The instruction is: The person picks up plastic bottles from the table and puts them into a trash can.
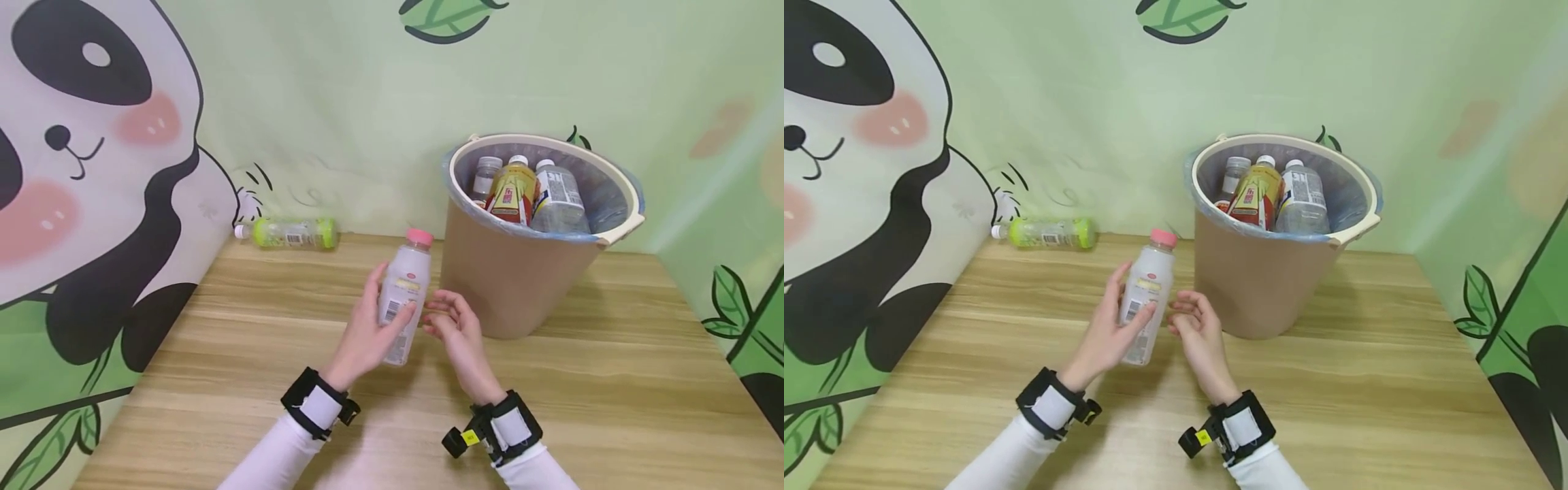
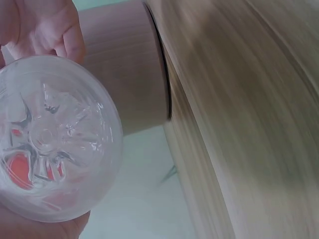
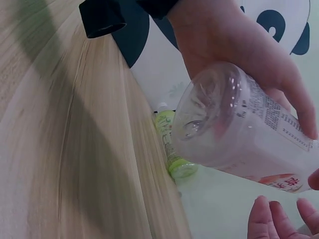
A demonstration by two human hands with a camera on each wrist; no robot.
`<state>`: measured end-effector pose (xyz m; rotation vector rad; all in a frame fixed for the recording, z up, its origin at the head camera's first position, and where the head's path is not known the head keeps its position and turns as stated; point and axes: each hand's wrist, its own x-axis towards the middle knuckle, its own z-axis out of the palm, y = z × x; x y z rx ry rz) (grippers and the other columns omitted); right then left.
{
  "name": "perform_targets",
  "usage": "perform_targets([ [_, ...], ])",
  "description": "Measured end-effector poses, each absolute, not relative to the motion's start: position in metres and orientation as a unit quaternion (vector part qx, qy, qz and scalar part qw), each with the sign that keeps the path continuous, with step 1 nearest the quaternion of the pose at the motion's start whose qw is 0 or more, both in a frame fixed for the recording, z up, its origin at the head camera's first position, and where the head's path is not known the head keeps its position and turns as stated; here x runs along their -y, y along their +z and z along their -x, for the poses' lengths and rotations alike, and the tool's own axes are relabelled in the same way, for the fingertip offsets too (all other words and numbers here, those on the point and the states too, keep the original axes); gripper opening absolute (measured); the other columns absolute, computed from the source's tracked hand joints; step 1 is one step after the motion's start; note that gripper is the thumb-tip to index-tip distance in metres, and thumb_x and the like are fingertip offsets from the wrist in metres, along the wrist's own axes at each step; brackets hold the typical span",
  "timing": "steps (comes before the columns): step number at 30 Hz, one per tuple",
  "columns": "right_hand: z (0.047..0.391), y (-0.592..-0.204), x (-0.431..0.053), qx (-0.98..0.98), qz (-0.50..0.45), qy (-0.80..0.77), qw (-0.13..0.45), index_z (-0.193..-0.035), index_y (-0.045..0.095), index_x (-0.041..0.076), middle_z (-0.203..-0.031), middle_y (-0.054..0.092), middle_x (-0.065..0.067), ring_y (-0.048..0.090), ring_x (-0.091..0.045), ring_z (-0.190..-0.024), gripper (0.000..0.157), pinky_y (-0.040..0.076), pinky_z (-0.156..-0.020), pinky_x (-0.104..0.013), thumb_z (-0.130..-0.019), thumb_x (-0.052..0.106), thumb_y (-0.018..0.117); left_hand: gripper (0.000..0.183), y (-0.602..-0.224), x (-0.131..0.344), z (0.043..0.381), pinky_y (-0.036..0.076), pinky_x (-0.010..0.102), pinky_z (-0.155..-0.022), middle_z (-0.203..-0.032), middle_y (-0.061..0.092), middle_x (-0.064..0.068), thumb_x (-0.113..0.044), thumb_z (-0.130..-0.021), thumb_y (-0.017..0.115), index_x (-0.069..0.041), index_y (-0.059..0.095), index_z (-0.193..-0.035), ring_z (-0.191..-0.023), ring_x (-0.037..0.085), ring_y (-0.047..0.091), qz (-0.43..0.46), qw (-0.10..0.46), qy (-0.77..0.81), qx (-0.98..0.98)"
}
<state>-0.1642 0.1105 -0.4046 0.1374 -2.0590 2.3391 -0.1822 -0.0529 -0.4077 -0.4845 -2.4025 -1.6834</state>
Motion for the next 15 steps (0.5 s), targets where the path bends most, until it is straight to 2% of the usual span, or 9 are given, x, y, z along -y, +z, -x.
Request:
perform_targets([
  [3,0.162,-0.404,-0.109,0.661,-0.046,0.749,0.017,-0.135,0.037,0.002,-0.119,0.053,-0.018,0.058,-0.025,-0.101,0.042,0.051,-0.089,-0.039,-0.094,0.001,0.046,0.076,-0.406,0.05,0.179,0.055,0.036,-0.068,-0.11,0.057,0.009,-0.032,-0.091,0.061,-0.023,0.014,-0.151,-0.085,0.021,0.061,0.16,0.08,-0.574,0.799],
  [9,0.161,-0.401,-0.108,0.666,-0.075,0.742,0.007,-0.142,0.031,0.007,-0.124,0.049,-0.019,0.052,-0.027,-0.11,0.047,0.047,-0.093,-0.043,-0.097,0.008,0.042,0.07,-0.381,0.043,0.162,0.054,0.04,-0.071,-0.109,0.056,0.017,-0.02,-0.094,0.057,-0.006,0.015,-0.149,-0.087,0.028,0.06,0.161,0.084,-0.585,0.791],
  [15,0.159,-0.4,-0.105,0.688,-0.09,0.72,-0.005,-0.148,0.025,0.013,-0.129,0.047,-0.018,0.048,-0.029,-0.114,0.051,0.045,-0.093,-0.046,-0.099,0.014,0.043,0.069,-0.371,0.038,0.156,0.05,0.045,-0.083,-0.121,0.053,0.022,-0.021,-0.097,0.053,-0.003,0.011,-0.148,-0.098,0.031,0.058,0.133,0.075,-0.587,0.795],
])
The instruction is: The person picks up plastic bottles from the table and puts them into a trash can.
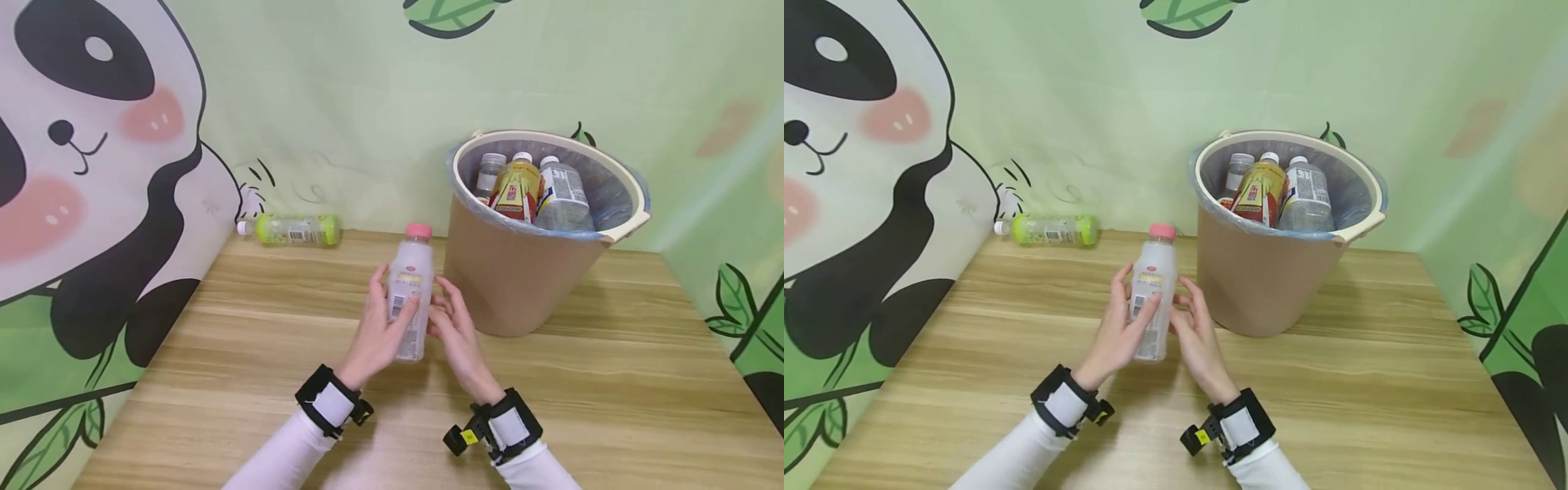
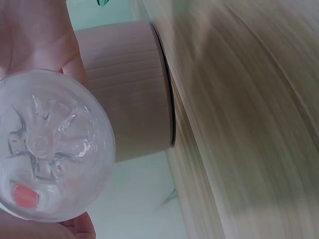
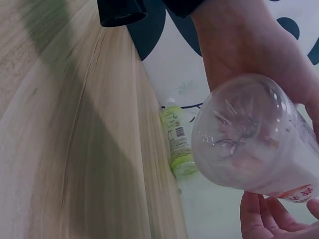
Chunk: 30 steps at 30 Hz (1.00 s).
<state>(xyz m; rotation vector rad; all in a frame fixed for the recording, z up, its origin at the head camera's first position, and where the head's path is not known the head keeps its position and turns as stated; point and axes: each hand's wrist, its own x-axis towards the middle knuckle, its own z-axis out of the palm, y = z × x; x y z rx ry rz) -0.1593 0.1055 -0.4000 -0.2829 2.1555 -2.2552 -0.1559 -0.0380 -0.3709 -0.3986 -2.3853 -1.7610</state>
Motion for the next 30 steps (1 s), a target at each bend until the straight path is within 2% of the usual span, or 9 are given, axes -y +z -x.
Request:
perform_targets([
  [7,0.163,-0.402,-0.108,-0.71,0.112,-0.695,-0.004,-0.15,0.019,0.016,-0.132,0.045,-0.02,0.051,-0.032,-0.113,0.058,0.045,-0.092,-0.043,-0.098,0.012,0.044,0.061,-0.371,0.033,0.155,0.05,0.044,-0.082,-0.117,0.051,0.022,-0.022,-0.101,0.044,0.001,0.011,-0.148,-0.098,0.031,0.056,0.151,0.064,-0.576,0.801],
  [10,0.164,-0.403,-0.11,-0.709,0.124,-0.694,0.0,-0.151,0.016,0.017,-0.136,0.044,-0.018,0.052,-0.034,-0.113,0.061,0.047,-0.09,-0.044,-0.098,0.012,0.046,0.057,-0.375,0.033,0.157,0.05,0.045,-0.084,-0.124,0.052,0.023,-0.022,-0.103,0.039,0.0,0.012,-0.148,-0.104,0.031,0.056,0.16,0.056,-0.57,0.804],
  [15,0.164,-0.4,-0.114,-0.696,0.136,-0.705,0.022,-0.152,0.01,0.023,-0.137,0.042,-0.018,0.053,-0.036,-0.112,0.068,0.051,-0.085,-0.046,-0.097,0.014,0.048,0.053,-0.397,0.037,0.169,0.045,0.051,-0.094,-0.14,0.044,0.021,-0.031,-0.104,0.034,-0.008,0.017,-0.149,-0.121,0.032,0.049,0.169,0.059,-0.563,0.807],
  [24,0.163,-0.383,-0.12,-0.664,0.143,-0.731,0.066,-0.153,0.009,0.027,-0.136,0.044,-0.019,0.053,-0.034,-0.111,0.074,0.052,-0.083,-0.043,-0.094,0.013,0.052,0.052,-0.406,0.05,0.177,0.037,0.05,-0.104,-0.141,0.044,0.012,-0.045,-0.103,0.025,-0.015,0.031,-0.145,-0.128,0.025,0.043,0.167,0.085,-0.548,0.815],
  [30,0.161,-0.354,-0.121,-0.652,0.162,-0.736,0.09,-0.153,0.009,0.027,-0.143,0.039,-0.017,0.05,-0.034,-0.117,0.072,0.051,-0.086,-0.043,-0.095,0.013,0.05,0.049,-0.402,0.055,0.177,0.034,0.053,-0.105,-0.143,0.043,0.005,-0.045,-0.103,0.019,-0.023,0.031,-0.145,-0.13,0.026,0.04,0.16,0.099,-0.56,0.807],
])
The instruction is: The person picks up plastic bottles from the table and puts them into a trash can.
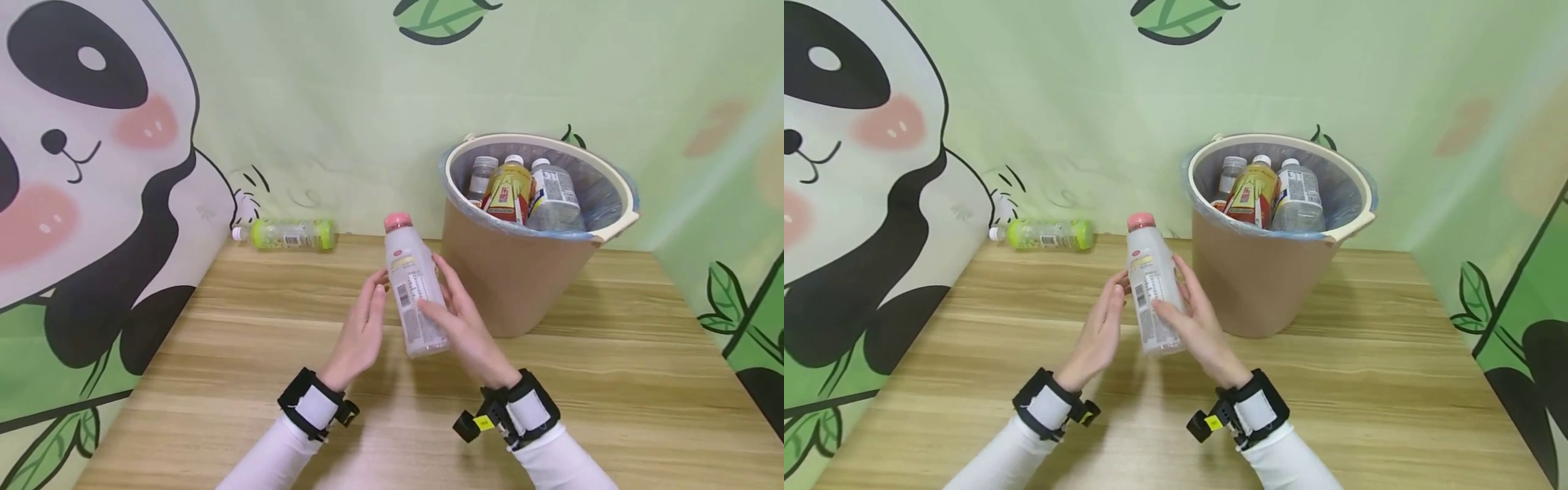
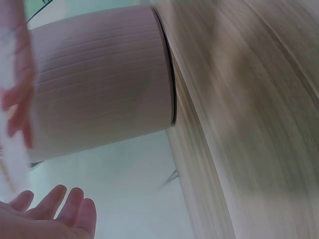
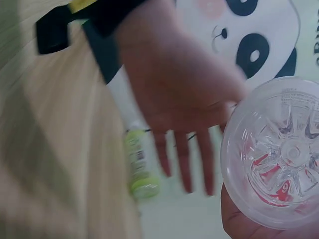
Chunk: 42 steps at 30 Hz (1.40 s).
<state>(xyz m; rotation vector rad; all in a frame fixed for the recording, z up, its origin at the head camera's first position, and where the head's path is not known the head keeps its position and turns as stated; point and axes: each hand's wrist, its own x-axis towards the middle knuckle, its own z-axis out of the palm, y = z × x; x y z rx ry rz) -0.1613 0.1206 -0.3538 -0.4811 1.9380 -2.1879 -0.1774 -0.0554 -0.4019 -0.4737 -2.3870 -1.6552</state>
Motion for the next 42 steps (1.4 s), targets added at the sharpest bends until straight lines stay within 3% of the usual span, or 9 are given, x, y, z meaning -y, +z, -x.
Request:
perform_targets([
  [7,0.163,-0.299,-0.119,-0.628,0.216,-0.745,0.068,-0.153,0.009,0.026,-0.143,0.038,-0.018,0.049,-0.032,-0.119,0.07,0.051,-0.086,-0.041,-0.096,0.007,0.044,0.046,-0.401,0.058,0.179,0.038,0.049,-0.103,-0.142,0.044,0.008,-0.038,-0.105,0.022,-0.019,0.032,-0.146,-0.126,0.025,0.045,0.163,0.117,-0.562,0.802],
  [14,0.178,-0.242,-0.124,-0.563,0.232,-0.793,-0.016,-0.152,0.009,0.023,-0.143,0.038,-0.018,0.051,-0.025,-0.116,0.066,0.051,-0.087,-0.033,-0.097,0.003,0.039,0.046,-0.394,0.057,0.173,0.037,0.049,-0.103,-0.139,0.047,0.012,-0.034,-0.105,0.023,-0.011,0.036,-0.143,-0.124,0.029,0.046,0.16,0.125,-0.547,0.812],
  [16,0.186,-0.23,-0.128,-0.552,0.221,-0.802,-0.05,-0.152,0.009,0.023,-0.143,0.037,-0.017,0.048,-0.028,-0.12,0.066,0.049,-0.09,-0.034,-0.097,0.005,0.041,0.048,-0.405,0.058,0.179,0.037,0.047,-0.104,-0.14,0.047,0.007,-0.041,-0.104,0.022,-0.016,0.036,-0.143,-0.125,0.026,0.045,0.161,0.131,-0.541,0.815],
  [22,0.209,-0.207,-0.14,-0.562,0.15,-0.801,-0.141,-0.152,0.009,0.025,-0.143,0.035,-0.012,0.043,-0.027,-0.125,0.071,0.041,-0.099,-0.039,-0.095,0.007,0.047,0.052,-0.405,0.058,0.178,0.036,0.045,-0.105,-0.142,0.045,0.007,-0.043,-0.104,0.021,-0.014,0.035,-0.144,-0.128,0.022,0.042,0.159,0.124,-0.536,0.82],
  [30,0.23,-0.201,-0.153,-0.674,0.078,-0.712,-0.177,-0.152,0.003,0.03,-0.148,0.022,0.001,0.038,-0.021,-0.123,0.077,0.042,-0.098,-0.038,-0.094,0.018,0.052,0.05,-0.406,0.056,0.177,0.036,0.046,-0.105,-0.143,0.044,0.01,-0.041,-0.104,0.022,-0.014,0.033,-0.145,-0.127,0.023,0.042,0.166,0.123,-0.53,0.823],
  [32,0.233,-0.203,-0.154,-0.702,0.069,-0.686,-0.18,-0.153,0.007,0.029,-0.149,0.02,0.001,0.037,-0.02,-0.122,0.075,0.042,-0.098,-0.037,-0.094,0.021,0.053,0.048,-0.407,0.056,0.178,0.036,0.046,-0.105,-0.143,0.043,0.011,-0.038,-0.104,0.023,-0.013,0.033,-0.145,-0.127,0.024,0.042,0.172,0.125,-0.528,0.822],
  [35,0.234,-0.205,-0.157,-0.768,0.055,-0.609,-0.191,-0.152,0.016,0.027,-0.153,0.015,-0.002,0.026,-0.02,-0.132,0.068,0.031,-0.107,-0.038,-0.094,0.029,0.052,0.047,-0.408,0.055,0.178,0.036,0.046,-0.105,-0.143,0.043,0.012,-0.036,-0.105,0.024,-0.012,0.035,-0.144,-0.127,0.027,0.043,0.178,0.13,-0.529,0.82],
  [39,0.235,-0.209,-0.159,-0.846,0.066,-0.49,-0.198,-0.148,0.034,0.021,-0.155,0.011,-0.008,0.006,-0.025,-0.14,0.06,0.016,-0.112,-0.048,-0.091,0.03,0.053,0.047,-0.41,0.055,0.179,0.037,0.048,-0.104,-0.143,0.043,0.009,-0.036,-0.105,0.026,-0.012,0.036,-0.144,-0.126,0.031,0.044,0.176,0.134,-0.531,0.818],
  [42,0.236,-0.212,-0.16,-0.87,0.093,-0.443,-0.194,-0.141,0.047,0.016,-0.154,0.018,-0.012,0.007,-0.032,-0.14,0.054,0.017,-0.109,-0.055,-0.088,0.024,0.054,0.047,-0.41,0.056,0.179,0.037,0.047,-0.104,-0.144,0.042,0.007,-0.036,-0.105,0.026,-0.012,0.036,-0.143,-0.125,0.03,0.044,0.176,0.133,-0.529,0.819],
])
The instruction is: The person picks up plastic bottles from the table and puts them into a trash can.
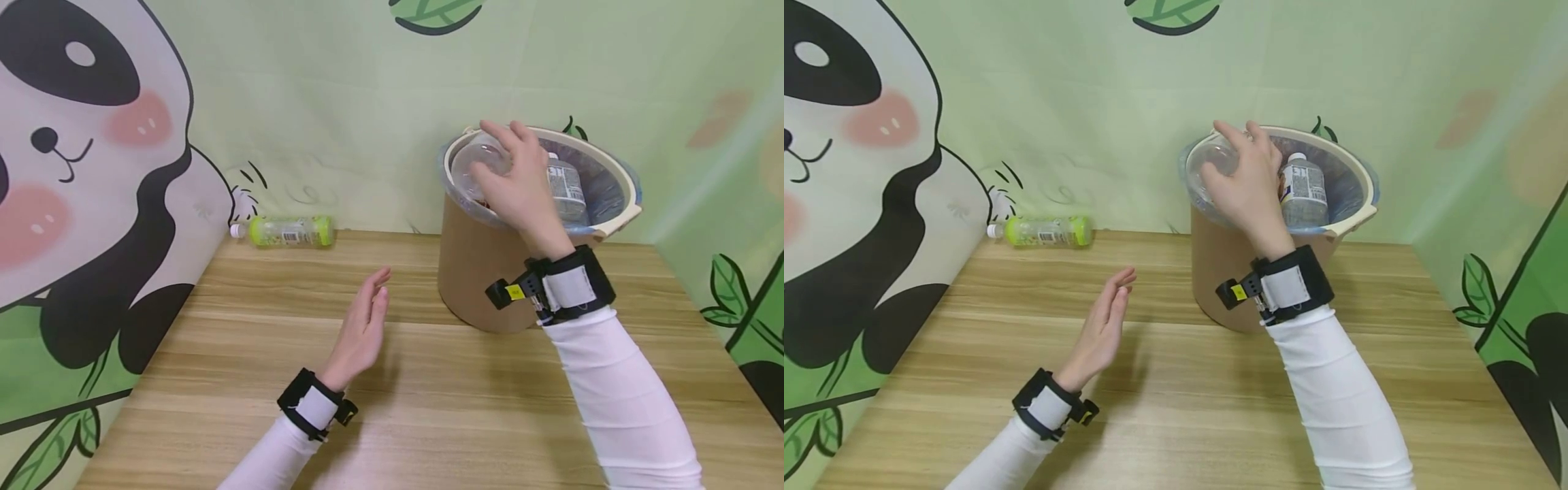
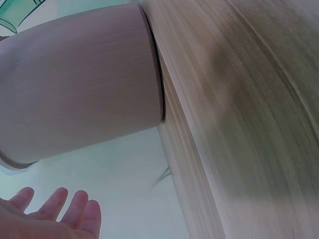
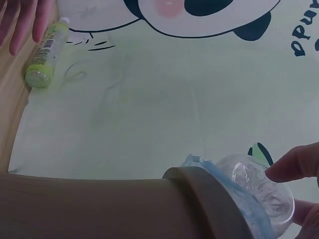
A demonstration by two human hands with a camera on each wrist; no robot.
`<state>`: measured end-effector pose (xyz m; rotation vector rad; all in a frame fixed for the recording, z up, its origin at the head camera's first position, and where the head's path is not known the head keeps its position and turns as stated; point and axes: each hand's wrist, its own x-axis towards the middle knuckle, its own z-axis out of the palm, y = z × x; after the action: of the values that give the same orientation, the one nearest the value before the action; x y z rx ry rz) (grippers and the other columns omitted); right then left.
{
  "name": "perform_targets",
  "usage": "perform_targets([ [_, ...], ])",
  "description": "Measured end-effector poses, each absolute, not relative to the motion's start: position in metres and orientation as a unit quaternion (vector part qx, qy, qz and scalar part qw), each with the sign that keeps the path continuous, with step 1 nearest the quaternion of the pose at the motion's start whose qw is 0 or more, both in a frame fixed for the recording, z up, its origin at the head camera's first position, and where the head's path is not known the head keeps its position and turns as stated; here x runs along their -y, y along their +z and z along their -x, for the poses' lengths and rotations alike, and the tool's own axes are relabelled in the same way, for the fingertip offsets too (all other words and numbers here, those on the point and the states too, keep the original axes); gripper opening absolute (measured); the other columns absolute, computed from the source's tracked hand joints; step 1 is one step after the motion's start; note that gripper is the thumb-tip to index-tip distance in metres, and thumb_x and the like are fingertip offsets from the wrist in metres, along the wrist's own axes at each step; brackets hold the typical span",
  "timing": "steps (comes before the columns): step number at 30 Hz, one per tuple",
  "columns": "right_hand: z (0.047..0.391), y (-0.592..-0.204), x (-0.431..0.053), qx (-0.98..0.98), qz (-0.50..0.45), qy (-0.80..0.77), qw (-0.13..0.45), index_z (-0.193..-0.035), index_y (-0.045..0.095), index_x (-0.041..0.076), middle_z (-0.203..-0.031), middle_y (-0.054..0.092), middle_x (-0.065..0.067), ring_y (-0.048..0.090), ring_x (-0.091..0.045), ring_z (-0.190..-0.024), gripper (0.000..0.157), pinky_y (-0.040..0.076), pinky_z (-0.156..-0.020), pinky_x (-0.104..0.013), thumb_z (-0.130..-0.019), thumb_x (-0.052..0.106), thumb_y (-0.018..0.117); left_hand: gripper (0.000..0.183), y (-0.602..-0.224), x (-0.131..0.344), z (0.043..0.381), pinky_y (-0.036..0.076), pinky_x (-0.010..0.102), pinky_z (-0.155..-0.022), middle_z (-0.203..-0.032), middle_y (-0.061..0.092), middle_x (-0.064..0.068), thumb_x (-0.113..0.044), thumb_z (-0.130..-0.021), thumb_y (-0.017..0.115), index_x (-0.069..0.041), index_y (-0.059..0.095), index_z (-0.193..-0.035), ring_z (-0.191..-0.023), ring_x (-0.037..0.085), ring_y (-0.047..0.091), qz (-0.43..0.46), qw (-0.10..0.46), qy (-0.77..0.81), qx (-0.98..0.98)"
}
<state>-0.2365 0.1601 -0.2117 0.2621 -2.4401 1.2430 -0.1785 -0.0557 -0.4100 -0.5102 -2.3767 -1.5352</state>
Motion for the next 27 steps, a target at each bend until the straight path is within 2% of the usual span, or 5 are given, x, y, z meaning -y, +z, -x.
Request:
perform_targets([
  [4,0.238,-0.216,-0.161,0.881,-0.11,0.412,0.207,-0.133,0.056,0.011,-0.15,0.027,-0.015,0.012,-0.032,-0.139,0.047,0.018,-0.109,-0.053,-0.087,0.021,0.054,0.046,-0.41,0.056,0.178,0.038,0.046,-0.103,-0.144,0.042,0.008,-0.035,-0.105,0.025,-0.012,0.036,-0.143,-0.124,0.027,0.045,0.182,0.128,-0.522,0.823],
  [9,0.239,-0.218,-0.164,0.878,-0.124,0.394,0.241,-0.122,0.06,0.002,-0.138,0.041,-0.018,0.027,-0.032,-0.132,0.043,0.019,-0.107,-0.047,-0.081,0.003,0.051,0.045,-0.411,0.055,0.178,0.039,0.046,-0.103,-0.145,0.041,0.006,-0.034,-0.105,0.026,-0.013,0.036,-0.143,-0.123,0.024,0.045,0.182,0.125,-0.519,0.826],
  [14,0.238,-0.219,-0.167,0.889,-0.095,0.376,0.244,-0.112,0.066,0.0,-0.136,0.044,-0.021,0.031,-0.038,-0.127,0.041,0.025,-0.104,-0.051,-0.075,-0.003,0.048,0.043,-0.413,0.054,0.178,0.04,0.049,-0.1,-0.142,0.044,0.01,-0.027,-0.105,0.029,-0.008,0.039,-0.142,-0.12,0.027,0.047,0.174,0.127,-0.523,0.824],
  [21,0.237,-0.218,-0.173,0.905,-0.11,0.355,0.207,-0.123,0.061,0.0,-0.142,0.04,-0.024,0.031,-0.04,-0.132,0.046,0.026,-0.106,-0.055,-0.078,0.009,0.053,0.039,-0.39,0.05,0.164,0.041,0.052,-0.097,-0.132,0.049,0.02,-0.015,-0.104,0.032,0.002,0.041,-0.139,-0.112,0.034,0.05,0.164,0.116,-0.533,0.822],
  [27,0.236,-0.221,-0.173,0.914,-0.117,0.343,0.183,-0.132,0.053,-0.002,-0.146,0.03,-0.027,0.023,-0.043,-0.135,0.049,0.023,-0.108,-0.058,-0.084,0.009,0.05,0.039,-0.38,0.05,0.157,0.042,0.052,-0.096,-0.132,0.048,0.021,-0.016,-0.104,0.032,0.001,0.041,-0.138,-0.113,0.035,0.049,0.167,0.111,-0.528,0.825],
])
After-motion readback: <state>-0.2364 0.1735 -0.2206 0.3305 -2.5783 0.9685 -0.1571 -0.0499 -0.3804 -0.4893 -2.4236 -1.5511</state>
